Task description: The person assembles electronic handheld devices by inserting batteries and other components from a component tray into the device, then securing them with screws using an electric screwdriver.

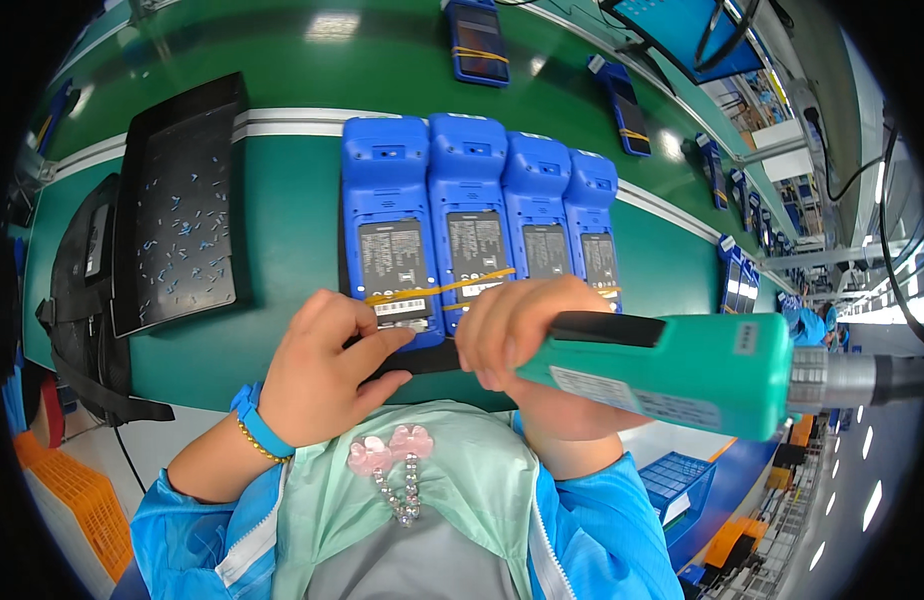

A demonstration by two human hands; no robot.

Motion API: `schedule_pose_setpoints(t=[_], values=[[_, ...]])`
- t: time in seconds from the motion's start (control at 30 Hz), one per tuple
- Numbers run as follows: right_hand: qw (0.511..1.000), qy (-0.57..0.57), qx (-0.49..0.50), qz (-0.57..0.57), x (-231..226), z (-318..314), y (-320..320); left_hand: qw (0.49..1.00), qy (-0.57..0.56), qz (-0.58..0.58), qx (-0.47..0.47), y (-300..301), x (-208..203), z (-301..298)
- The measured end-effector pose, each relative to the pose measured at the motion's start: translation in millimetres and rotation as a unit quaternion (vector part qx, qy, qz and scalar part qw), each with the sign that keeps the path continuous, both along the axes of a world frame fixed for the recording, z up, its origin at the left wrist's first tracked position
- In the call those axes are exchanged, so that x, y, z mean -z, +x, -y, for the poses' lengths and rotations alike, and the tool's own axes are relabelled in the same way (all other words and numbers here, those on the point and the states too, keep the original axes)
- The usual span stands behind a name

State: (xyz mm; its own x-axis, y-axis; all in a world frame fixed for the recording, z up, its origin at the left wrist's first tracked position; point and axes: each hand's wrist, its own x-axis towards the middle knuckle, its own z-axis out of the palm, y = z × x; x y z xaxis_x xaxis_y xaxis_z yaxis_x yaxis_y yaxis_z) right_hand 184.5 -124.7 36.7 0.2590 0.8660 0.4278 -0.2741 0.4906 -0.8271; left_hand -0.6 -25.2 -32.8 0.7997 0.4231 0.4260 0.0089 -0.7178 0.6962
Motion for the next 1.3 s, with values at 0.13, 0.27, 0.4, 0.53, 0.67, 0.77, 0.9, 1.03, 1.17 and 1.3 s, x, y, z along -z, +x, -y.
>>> schedule_pose_setpoints(t=[0.13, 0.27, 0.4, 0.53, 0.67, 0.77, 0.9, 1.03, 1.17, 1.3], values=[[1.0, -0.011, 0.007, 0.019, 1, 5, 3, 0.999, 0.043, -0.002, -0.005, 11, 2, 6], [0.999, -0.026, 0.007, 0.019, 3, 9, 6, 0.999, 0.044, -0.001, -0.017, 13, 3, 5], [0.999, -0.036, 0.007, 0.031, 5, 10, 8, 0.999, 0.043, 0.002, -0.028, 17, 3, 7], [0.998, -0.046, 0.002, 0.045, 6, 11, 10, 0.999, 0.048, -0.008, -0.025, 17, 1, 6], [0.995, -0.081, 0.0, 0.056, 4, 12, 10, 0.999, 0.048, -0.009, -0.023, 18, 1, 5], [0.995, -0.071, 0.007, 0.065, 2, 11, 8, 0.999, 0.049, -0.005, -0.022, 18, 2, 4], [0.995, -0.073, 0.01, 0.066, 11, 11, 10, 0.998, 0.052, 0.006, -0.02, 19, 3, 3], [0.992, -0.005, -0.037, 0.117, 12, 6, 14, 0.999, 0.046, 0.018, -0.015, 18, 3, 3], [0.989, -0.019, -0.048, 0.141, 8, 3, 14, 0.999, 0.041, 0.022, -0.016, 18, 4, 2], [0.989, -0.022, -0.054, 0.134, 8, 4, 14, 0.999, 0.04, 0.021, -0.019, 17, 4, 2]])
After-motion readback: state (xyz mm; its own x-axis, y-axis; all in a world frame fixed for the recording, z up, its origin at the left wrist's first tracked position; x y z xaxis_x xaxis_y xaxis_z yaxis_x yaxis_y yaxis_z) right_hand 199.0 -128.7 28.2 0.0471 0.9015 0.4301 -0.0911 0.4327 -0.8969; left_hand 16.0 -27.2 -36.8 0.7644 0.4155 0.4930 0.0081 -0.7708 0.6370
